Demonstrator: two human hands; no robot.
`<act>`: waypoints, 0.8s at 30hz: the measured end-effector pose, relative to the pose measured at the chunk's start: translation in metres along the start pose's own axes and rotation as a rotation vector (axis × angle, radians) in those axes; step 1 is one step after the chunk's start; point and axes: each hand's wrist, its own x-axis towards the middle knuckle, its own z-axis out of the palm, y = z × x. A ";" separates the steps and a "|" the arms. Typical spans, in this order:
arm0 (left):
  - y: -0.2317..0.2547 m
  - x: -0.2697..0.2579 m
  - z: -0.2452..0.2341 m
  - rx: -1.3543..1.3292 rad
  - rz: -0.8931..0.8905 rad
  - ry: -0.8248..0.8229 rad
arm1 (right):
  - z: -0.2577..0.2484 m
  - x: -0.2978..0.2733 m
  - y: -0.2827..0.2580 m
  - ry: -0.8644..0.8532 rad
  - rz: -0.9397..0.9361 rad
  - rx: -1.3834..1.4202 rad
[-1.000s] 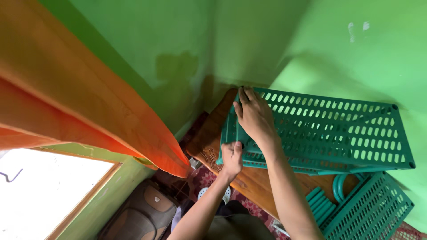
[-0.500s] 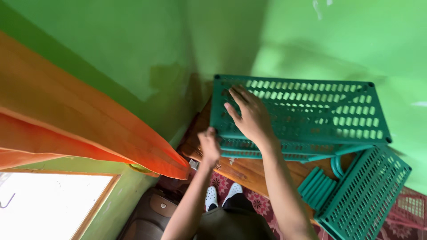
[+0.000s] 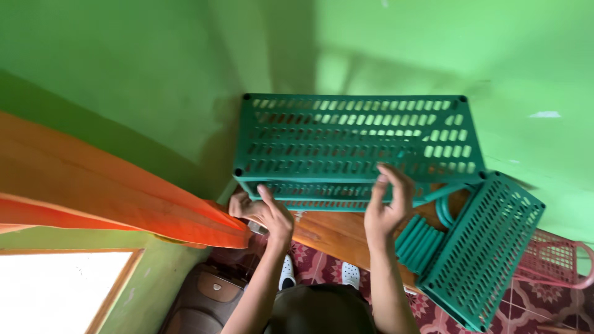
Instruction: The person assembles a green plastic shelving unit by inserting cylindrical legs into perforated shelves and connecting them with horizontal bars. The person works on a wooden table in a room with green walls and a patterned floor.
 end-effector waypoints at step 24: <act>0.209 -0.181 0.169 -0.713 -0.719 -0.670 | -0.145 0.039 0.254 -0.535 0.882 0.960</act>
